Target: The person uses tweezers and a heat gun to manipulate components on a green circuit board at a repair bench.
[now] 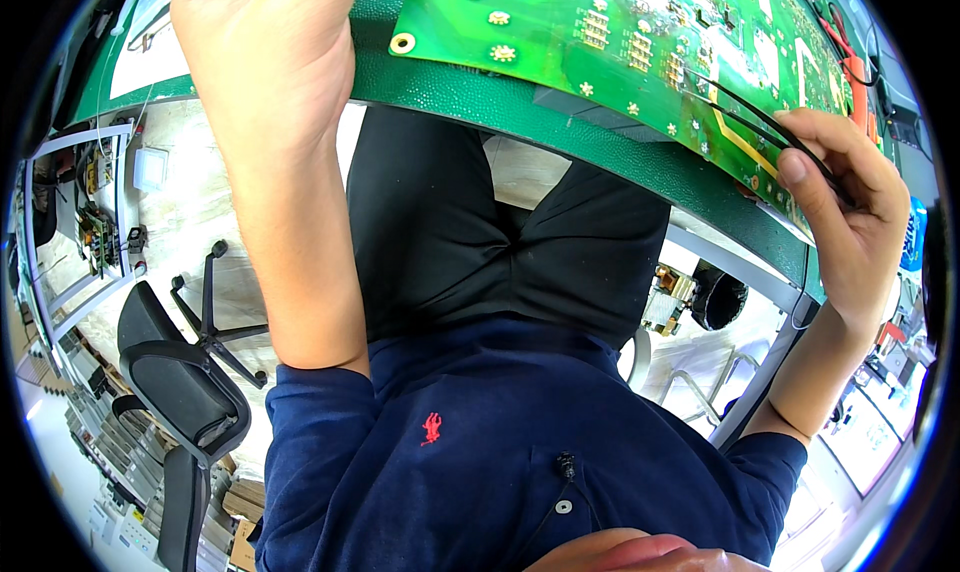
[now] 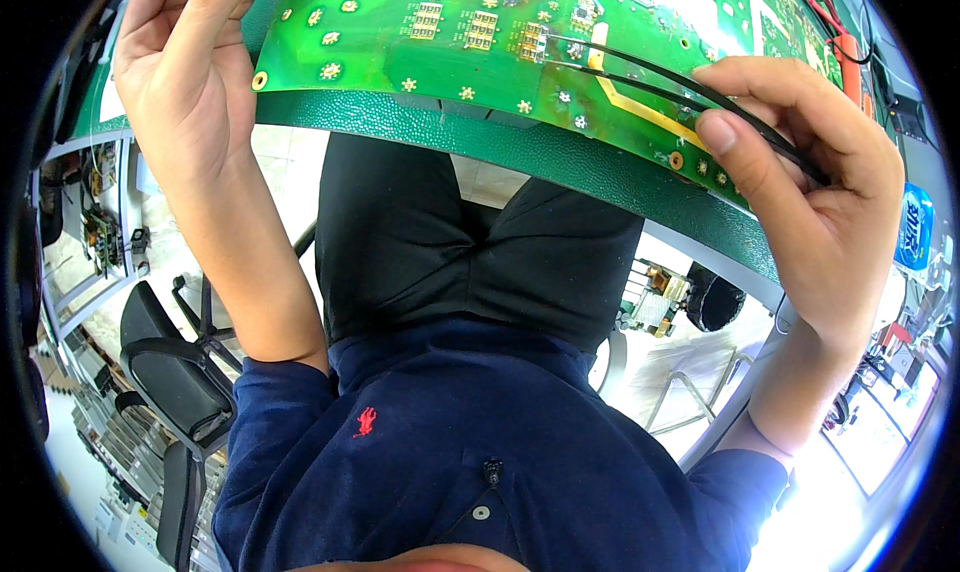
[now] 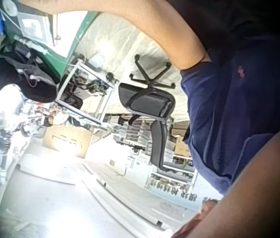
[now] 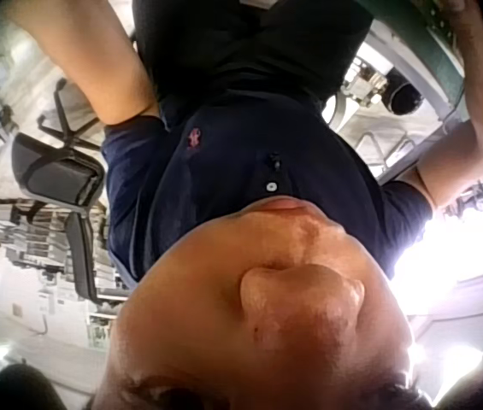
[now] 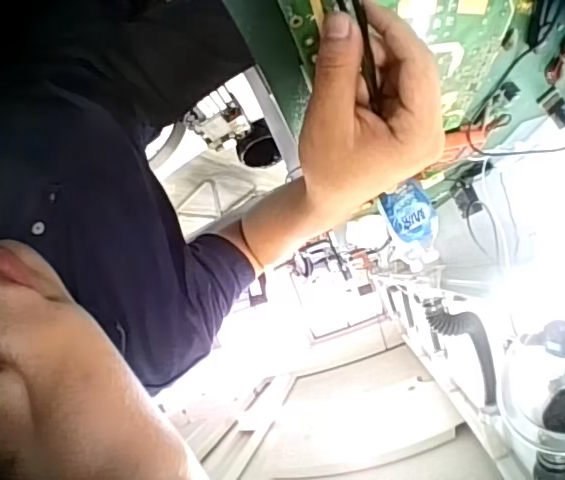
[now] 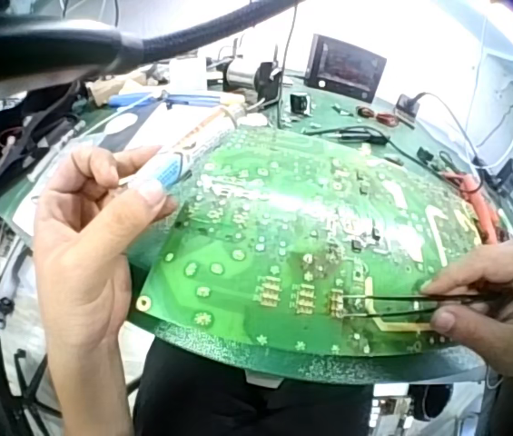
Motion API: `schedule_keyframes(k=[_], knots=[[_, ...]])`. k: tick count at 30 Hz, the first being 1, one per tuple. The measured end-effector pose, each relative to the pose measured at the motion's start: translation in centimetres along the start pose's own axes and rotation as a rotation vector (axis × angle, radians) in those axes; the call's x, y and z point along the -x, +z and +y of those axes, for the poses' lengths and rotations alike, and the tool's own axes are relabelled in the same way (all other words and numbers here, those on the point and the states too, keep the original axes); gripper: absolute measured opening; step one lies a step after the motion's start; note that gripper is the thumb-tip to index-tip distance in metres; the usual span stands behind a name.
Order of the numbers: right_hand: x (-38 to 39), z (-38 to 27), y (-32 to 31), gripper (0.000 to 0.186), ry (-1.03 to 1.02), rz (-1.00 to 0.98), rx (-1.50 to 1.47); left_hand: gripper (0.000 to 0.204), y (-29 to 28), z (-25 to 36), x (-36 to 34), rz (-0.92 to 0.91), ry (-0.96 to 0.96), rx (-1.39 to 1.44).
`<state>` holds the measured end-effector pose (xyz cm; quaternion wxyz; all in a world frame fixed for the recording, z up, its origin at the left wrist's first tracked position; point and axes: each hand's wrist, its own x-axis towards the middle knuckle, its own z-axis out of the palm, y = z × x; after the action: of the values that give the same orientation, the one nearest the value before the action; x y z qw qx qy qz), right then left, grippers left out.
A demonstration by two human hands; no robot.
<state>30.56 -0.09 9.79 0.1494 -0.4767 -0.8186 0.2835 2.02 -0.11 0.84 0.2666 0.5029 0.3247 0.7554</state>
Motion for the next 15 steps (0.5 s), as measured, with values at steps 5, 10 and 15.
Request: schedule_keyframes(k=[5,10,15], knots=[[-0.02,-0.18,0.15,0.02,0.013,0.011,-0.013,0.019,-0.15,0.13,-0.09,-0.005,-0.02,-0.006],[-0.07,-0.28,0.12,0.02,0.005,0.008,-0.003,0.02,-0.14,0.17,-0.07,0.0,-0.024,-0.001],[-0.15,-0.24,0.08,0.02,-0.014,0.005,0.01,0.019,-0.12,0.13,-0.09,-0.002,-0.023,0.017]])
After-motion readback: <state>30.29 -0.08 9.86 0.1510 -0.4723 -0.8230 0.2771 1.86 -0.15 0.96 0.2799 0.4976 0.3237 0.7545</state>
